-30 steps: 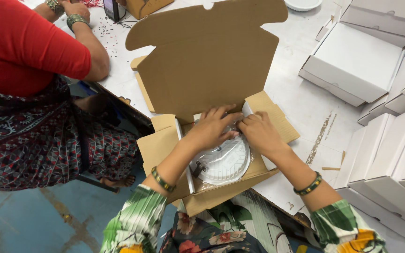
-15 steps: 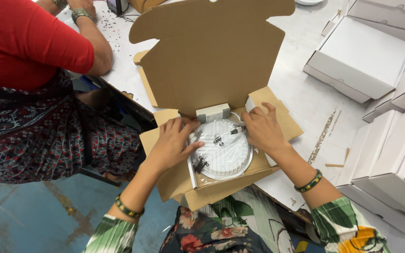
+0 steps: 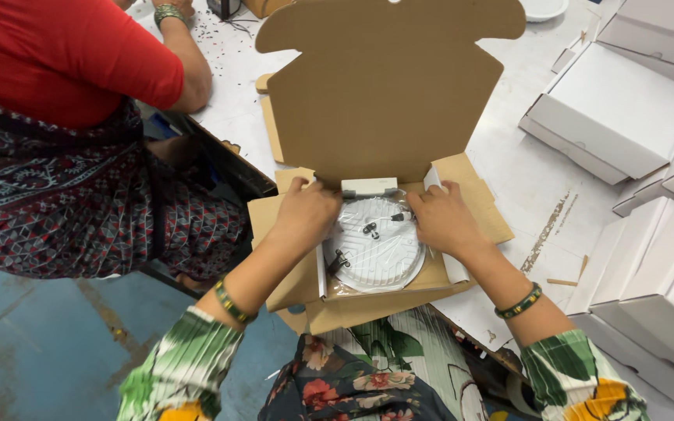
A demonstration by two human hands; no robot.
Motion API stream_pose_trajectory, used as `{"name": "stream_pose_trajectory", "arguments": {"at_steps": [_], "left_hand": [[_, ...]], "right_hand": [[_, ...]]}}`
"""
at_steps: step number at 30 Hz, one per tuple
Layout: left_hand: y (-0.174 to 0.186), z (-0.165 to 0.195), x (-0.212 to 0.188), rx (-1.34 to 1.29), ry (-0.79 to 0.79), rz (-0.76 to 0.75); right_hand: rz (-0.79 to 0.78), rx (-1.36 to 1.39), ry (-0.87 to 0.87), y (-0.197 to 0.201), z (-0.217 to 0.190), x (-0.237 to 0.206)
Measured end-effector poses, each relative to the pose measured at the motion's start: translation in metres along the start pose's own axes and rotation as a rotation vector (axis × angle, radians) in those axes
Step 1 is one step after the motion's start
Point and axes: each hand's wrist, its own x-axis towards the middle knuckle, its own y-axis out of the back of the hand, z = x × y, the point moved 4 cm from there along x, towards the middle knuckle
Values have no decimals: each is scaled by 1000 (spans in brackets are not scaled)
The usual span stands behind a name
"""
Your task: The person folds flat cardboard sheets into boxes, inserts white foam dividers, places a plastic-wrapped circular item inside, and closes the box. The process is repeated for multiple units.
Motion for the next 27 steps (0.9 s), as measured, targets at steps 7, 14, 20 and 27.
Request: {"name": "stream_pose_trajectory", "arguments": {"at_steps": [7, 14, 20, 27], "left_hand": [[-19, -4, 39, 191, 98, -230], [-31, 2, 18, 90, 32, -197], [5, -9, -3, -98, 50, 13], [69, -50, -8, -469, 235, 268]], "right_hand": [[313, 69, 24, 14, -2, -8], [420, 370, 22, 34, 1, -41], [622, 534, -85, 53, 15, -76], [776, 1102, -321, 42, 82, -43]]}}
